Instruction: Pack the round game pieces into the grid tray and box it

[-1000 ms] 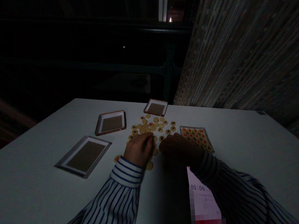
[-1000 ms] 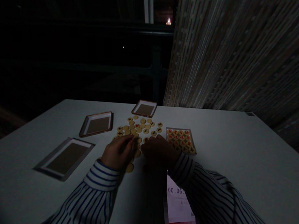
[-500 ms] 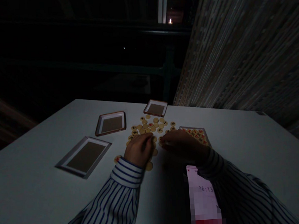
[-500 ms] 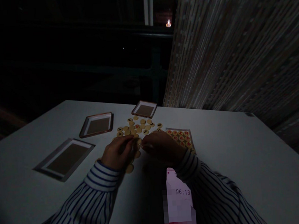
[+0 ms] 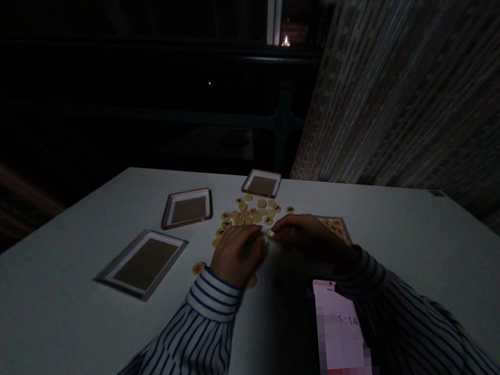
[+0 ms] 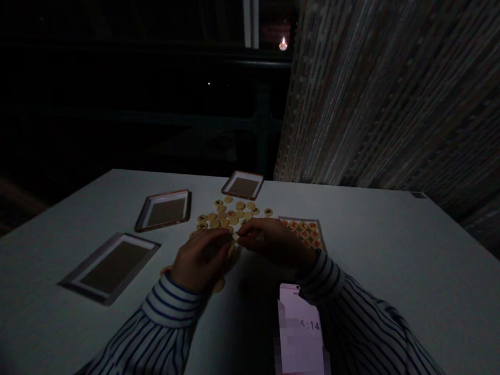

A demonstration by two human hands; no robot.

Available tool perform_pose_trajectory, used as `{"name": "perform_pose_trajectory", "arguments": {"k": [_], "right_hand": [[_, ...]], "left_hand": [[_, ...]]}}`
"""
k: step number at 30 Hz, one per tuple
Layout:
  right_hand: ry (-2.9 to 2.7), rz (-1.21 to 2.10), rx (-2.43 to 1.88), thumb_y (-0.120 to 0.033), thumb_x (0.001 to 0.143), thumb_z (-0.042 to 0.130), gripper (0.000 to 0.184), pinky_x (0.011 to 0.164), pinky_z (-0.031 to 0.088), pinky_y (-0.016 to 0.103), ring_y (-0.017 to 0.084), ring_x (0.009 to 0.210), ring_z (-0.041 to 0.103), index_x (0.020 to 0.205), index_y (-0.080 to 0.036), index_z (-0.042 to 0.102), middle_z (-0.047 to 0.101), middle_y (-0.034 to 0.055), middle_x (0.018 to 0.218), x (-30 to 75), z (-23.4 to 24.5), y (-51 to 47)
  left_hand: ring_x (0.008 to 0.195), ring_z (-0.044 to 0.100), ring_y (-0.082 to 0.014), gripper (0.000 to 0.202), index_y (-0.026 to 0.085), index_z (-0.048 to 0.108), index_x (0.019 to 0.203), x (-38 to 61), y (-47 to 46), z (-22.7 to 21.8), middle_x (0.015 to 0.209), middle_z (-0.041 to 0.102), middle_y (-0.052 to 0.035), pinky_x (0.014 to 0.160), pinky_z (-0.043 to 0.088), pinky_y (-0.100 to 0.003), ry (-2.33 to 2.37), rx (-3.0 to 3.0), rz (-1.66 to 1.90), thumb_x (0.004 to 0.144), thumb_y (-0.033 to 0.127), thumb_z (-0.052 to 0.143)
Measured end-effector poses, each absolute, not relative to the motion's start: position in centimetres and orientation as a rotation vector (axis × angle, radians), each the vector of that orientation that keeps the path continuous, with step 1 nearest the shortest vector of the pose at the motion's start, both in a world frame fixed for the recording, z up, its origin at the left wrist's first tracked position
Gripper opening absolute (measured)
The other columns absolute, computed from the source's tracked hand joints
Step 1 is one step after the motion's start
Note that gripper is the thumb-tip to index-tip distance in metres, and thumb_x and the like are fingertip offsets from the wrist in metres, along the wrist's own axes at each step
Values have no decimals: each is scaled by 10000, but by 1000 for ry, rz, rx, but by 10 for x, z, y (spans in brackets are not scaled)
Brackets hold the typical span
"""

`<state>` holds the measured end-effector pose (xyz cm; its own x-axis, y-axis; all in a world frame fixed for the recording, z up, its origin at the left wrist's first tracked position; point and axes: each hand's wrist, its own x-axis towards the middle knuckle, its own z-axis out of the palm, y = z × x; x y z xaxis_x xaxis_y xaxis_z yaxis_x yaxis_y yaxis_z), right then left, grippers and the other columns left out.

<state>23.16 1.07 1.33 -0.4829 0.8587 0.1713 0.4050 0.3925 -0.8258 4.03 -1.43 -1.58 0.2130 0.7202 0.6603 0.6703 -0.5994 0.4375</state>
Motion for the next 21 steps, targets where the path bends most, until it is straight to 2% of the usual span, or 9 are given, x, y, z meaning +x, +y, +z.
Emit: {"name": "perform_pose_trajectory", "arguments": {"k": [12, 17, 21], "right_hand": [[-1673, 1506, -1014, -321, 674, 658, 223, 553, 426, 210, 92, 613, 560, 810, -149, 618, 617, -9, 697, 225, 26, 6], [-1654, 1537, -1011, -290, 681, 651, 175, 535, 415, 199, 73, 562, 533, 770, -142, 622, 592, -25, 629, 224, 28, 5], [-1682, 1527, -979, -289, 713, 626, 164, 543, 425, 206, 78, 582, 538, 782, -141, 631, 596, -14, 650, 225, 26, 6]], "left_hand": [[868, 600, -185, 269, 193, 573, 987, 44, -19, -13, 933, 664, -62, 763, 495, -340, 1325, 2429, 1370, 727, 246, 620], [830, 610, -175, 231, 192, 589, 963, 45, -19, -13, 883, 673, -56, 740, 499, -333, 1294, 2429, 1409, 743, 259, 613], [800, 619, -174, 205, 196, 603, 942, 46, -20, -10, 860, 680, -56, 720, 504, -328, 1282, 2436, 1401, 750, 267, 603]]}}
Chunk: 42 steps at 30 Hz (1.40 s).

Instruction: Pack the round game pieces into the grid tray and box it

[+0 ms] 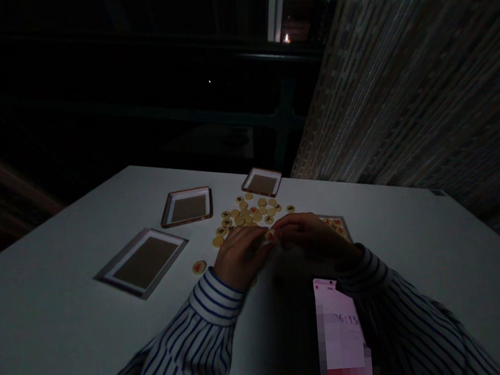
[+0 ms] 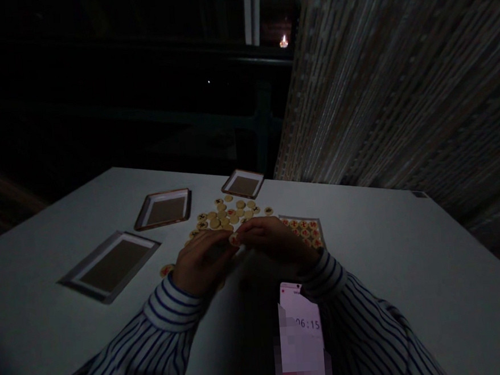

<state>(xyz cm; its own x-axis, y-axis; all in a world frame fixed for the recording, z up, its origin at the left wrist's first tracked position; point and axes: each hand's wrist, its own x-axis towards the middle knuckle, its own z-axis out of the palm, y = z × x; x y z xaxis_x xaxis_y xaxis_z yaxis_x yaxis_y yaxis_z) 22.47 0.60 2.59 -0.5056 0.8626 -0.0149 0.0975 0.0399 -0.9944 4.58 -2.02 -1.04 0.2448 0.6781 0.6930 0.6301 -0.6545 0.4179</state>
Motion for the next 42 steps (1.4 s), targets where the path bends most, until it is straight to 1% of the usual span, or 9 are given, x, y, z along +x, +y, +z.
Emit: {"name": "perform_pose_trajectory", "arguments": {"k": [5, 11, 16, 24, 30, 33, 36, 39, 42], "right_hand": [[-1692, 1547, -973, -311, 737, 606, 195, 550, 420, 213, 81, 588, 539, 831, -141, 627, 599, -12, 657, 227, 22, 7], [-1690, 1487, -1015, -269, 728, 599, 162, 527, 398, 202, 72, 562, 522, 826, -140, 609, 573, -30, 627, 225, 24, 6], [-1735, 1364, -1092, -279, 697, 629, 182, 541, 415, 211, 86, 589, 544, 812, -141, 601, 602, -12, 679, 222, 28, 4], [-1943, 1153, -1058, -313, 763, 572, 217, 564, 424, 211, 103, 631, 576, 905, -155, 614, 639, 10, 731, 226, 22, 4], [-2092, 828, -1138, -263, 776, 537, 205, 601, 424, 219, 115, 670, 579, 937, -175, 629, 649, 9, 773, 233, 15, 12], [-2241, 665, -1137, -233, 812, 484, 223, 642, 421, 229, 123, 729, 590, 982, -187, 621, 660, 16, 840, 236, 13, 13], [-2402, 575, -1061, -250, 856, 436, 237, 687, 422, 240, 135, 798, 597, 995, -190, 619, 664, 31, 915, 236, 10, 10], [-2528, 437, -1016, -252, 860, 447, 243, 744, 421, 265, 158, 861, 592, 1015, -179, 619, 661, 61, 951, 236, 6, 6], [-2628, 295, -1014, -196, 834, 482, 207, 732, 424, 267, 160, 827, 592, 961, -171, 643, 664, 75, 904, 234, 4, 3]], "left_hand": [[795, 618, -171, 222, 195, 603, 963, 47, -22, -7, 857, 679, -56, 699, 505, -318, 1289, 2458, 1394, 749, 257, 599], [777, 613, -159, 203, 178, 605, 945, 47, -23, -6, 840, 677, -54, 696, 496, -299, 1266, 2448, 1404, 753, 239, 589], [770, 607, -166, 206, 181, 607, 940, 45, -22, -7, 831, 670, -54, 697, 494, -307, 1302, 2459, 1365, 752, 261, 585], [800, 603, -161, 221, 172, 601, 963, 44, -20, -10, 860, 667, -56, 715, 495, -305, 1256, 2475, 1325, 753, 241, 593], [848, 604, -172, 251, 162, 611, 973, 32, -17, -6, 904, 667, -65, 760, 494, -313, 1337, 2372, 1423, 737, 246, 600], [840, 613, -167, 241, 162, 628, 950, 24, -15, -2, 903, 669, -57, 773, 490, -299, 1464, 2264, 1461, 737, 269, 591], [812, 620, -161, 225, 168, 642, 919, 20, -14, 0, 873, 672, -44, 778, 487, -293, 1577, 2144, 1499, 743, 290, 573], [800, 623, -162, 215, 174, 652, 892, 18, -13, -1, 865, 674, -37, 771, 490, -294, 1652, 2056, 1554, 745, 302, 563], [774, 628, -165, 225, 174, 660, 889, 17, -12, -3, 854, 678, -38, 755, 496, -301, 1716, 1976, 1589, 740, 313, 564]]}}
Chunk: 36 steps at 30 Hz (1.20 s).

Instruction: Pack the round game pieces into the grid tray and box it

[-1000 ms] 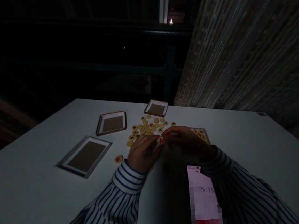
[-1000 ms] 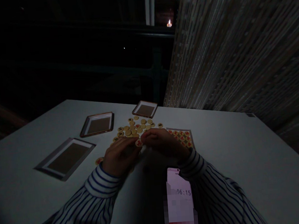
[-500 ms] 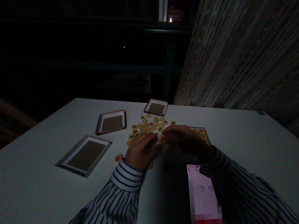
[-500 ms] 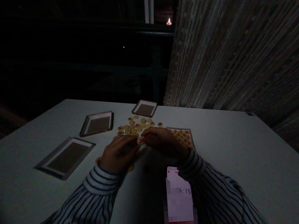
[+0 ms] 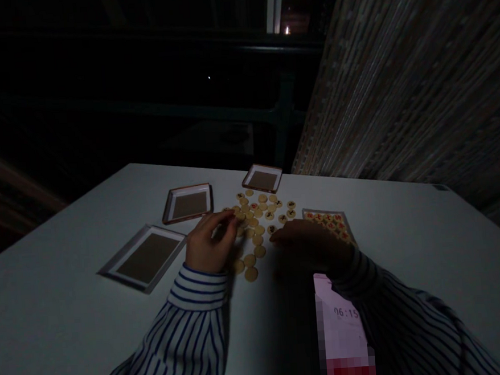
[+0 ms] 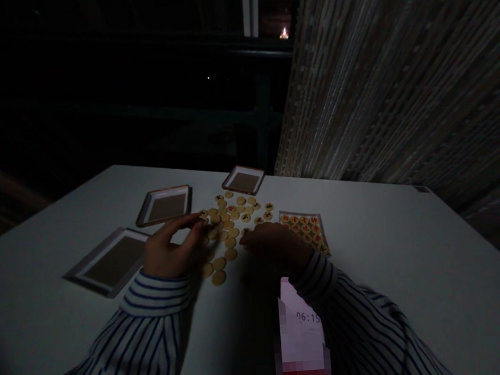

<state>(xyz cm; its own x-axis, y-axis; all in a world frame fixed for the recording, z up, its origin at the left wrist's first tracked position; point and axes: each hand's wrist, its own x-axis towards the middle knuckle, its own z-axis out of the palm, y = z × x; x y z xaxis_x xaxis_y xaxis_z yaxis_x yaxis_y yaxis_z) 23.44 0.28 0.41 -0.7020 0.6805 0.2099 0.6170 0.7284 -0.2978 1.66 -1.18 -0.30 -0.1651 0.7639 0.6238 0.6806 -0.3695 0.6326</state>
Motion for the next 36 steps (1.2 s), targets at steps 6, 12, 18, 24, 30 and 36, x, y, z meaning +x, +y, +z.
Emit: {"name": "perform_pose_trajectory", "arguments": {"k": [6, 12, 18, 24, 30, 36], "right_hand": [[-2743, 213, -993, -170, 821, 495, 219, 710, 420, 265, 152, 815, 575, 988, -183, 636, 651, 64, 898, 233, 3, -1], [-2826, 153, -1061, -233, 827, 492, 235, 686, 411, 271, 164, 808, 568, 1019, -180, 617, 641, 69, 886, 233, 6, -3], [-2893, 56, -1168, -274, 882, 389, 241, 634, 363, 270, 162, 754, 569, 951, -189, 604, 642, 60, 841, 229, 5, -3], [-2903, -8, -1245, -272, 876, 372, 228, 604, 317, 271, 161, 725, 559, 866, -191, 585, 640, 53, 821, 225, 10, -8], [-2902, -30, -1260, -275, 895, 333, 263, 638, 312, 277, 161, 758, 555, 882, -184, 580, 632, 68, 852, 225, 8, -5], [-2895, -72, -1232, -271, 901, 329, 266, 636, 309, 291, 176, 781, 560, 882, -179, 578, 631, 70, 863, 226, 7, -6]], "left_hand": [[750, 629, -163, 228, 179, 667, 886, 18, -13, -1, 821, 682, -29, 717, 503, -285, 1815, 1872, 1587, 741, 318, 559], [744, 629, -153, 237, 179, 668, 887, 16, -12, -2, 829, 685, -28, 723, 501, -272, 1840, 1854, 1572, 739, 324, 553], [755, 630, -166, 256, 180, 670, 886, 11, -12, -2, 847, 687, -35, 727, 503, -279, 1826, 1859, 1512, 737, 347, 546], [783, 631, -171, 248, 190, 662, 877, 0, -19, -7, 864, 687, -33, 742, 506, -283, 1802, 1910, 1414, 748, 354, 528], [883, 612, -183, 217, 187, 641, 901, -12, -39, -11, 923, 671, -53, 811, 492, -325, 1622, 2239, 1277, 766, 310, 522], [942, 588, -198, 226, 203, 624, 957, -18, -54, -25, 1033, 638, -82, 809, 486, -358, 1450, 2611, 1127, 745, 263, 570]]}}
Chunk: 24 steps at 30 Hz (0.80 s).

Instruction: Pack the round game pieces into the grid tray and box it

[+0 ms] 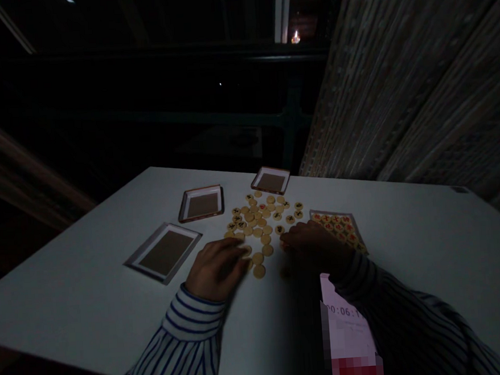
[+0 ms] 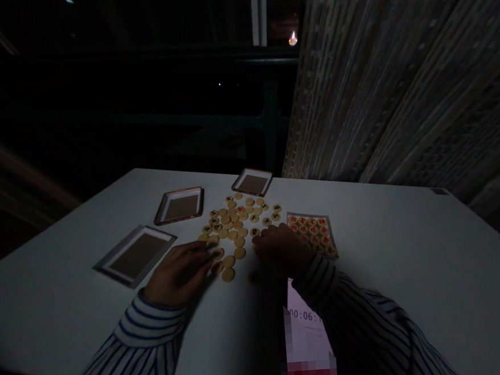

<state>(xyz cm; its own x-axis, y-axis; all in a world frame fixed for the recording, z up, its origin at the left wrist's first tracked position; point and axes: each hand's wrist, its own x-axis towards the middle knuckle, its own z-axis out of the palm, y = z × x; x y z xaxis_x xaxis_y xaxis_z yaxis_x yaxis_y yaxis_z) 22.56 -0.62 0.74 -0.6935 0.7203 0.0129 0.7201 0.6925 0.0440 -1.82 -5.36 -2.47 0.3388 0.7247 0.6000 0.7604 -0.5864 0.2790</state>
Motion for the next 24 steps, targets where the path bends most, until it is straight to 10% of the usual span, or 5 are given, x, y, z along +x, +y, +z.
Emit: {"name": "perform_pose_trajectory", "arguments": {"k": [24], "right_hand": [[2938, 170, 1254, -276, 881, 382, 206, 658, 290, 300, 185, 815, 532, 897, -180, 563, 597, 70, 887, 224, 4, -7]], "left_hand": [[963, 547, -263, 182, 202, 616, 795, 13, -71, -58, 1055, 620, -97, 800, 423, -431, -1364, -2260, -973, 704, 359, 604]]}}
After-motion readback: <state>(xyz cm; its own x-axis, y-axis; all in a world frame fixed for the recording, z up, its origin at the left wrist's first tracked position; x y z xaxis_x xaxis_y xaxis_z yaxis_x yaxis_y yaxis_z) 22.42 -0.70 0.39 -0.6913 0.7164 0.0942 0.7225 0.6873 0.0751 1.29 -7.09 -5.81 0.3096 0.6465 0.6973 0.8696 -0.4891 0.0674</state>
